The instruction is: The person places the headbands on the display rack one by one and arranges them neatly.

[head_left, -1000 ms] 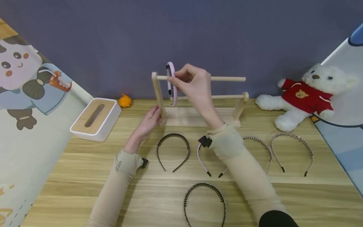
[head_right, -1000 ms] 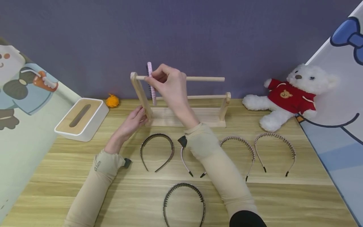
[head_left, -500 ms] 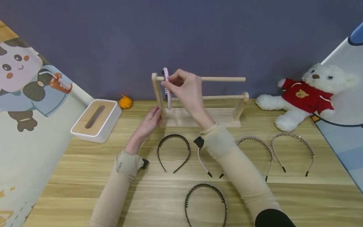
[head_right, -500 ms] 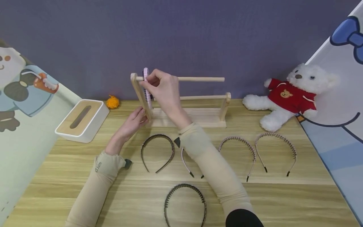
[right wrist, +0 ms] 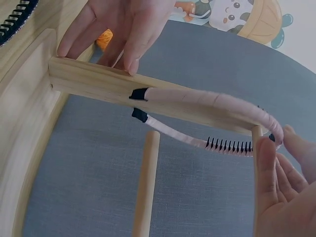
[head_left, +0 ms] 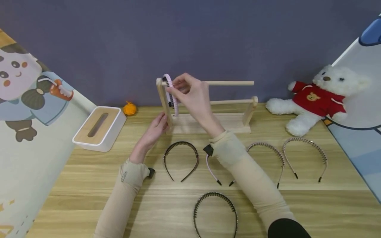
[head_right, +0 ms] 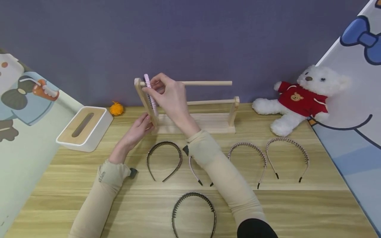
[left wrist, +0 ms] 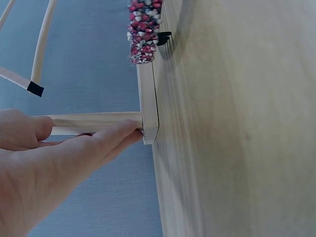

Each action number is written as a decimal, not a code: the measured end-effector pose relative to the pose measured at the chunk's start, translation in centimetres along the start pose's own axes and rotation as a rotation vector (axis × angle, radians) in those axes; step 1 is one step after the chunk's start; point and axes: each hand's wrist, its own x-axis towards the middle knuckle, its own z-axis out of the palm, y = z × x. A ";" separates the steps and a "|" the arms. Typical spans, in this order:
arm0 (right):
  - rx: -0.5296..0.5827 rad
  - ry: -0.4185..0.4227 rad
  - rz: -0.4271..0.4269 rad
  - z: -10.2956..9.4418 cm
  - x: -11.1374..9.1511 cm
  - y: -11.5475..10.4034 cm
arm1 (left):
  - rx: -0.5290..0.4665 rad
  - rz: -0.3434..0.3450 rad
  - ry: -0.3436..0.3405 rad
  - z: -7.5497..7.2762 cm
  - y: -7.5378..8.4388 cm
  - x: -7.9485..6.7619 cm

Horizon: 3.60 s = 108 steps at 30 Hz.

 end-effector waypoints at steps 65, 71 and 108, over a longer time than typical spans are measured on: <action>-0.035 -0.633 0.403 -12.0 -21.4 0.2 | -0.003 -0.038 0.027 0.2 0.1 0.0; -0.029 -0.684 0.376 -11.7 -22.7 0.8 | 0.041 -0.027 0.027 0.1 0.1 0.0; -0.206 -0.812 0.265 -11.7 -24.5 1.9 | 0.007 -0.015 0.034 0.2 0.3 0.1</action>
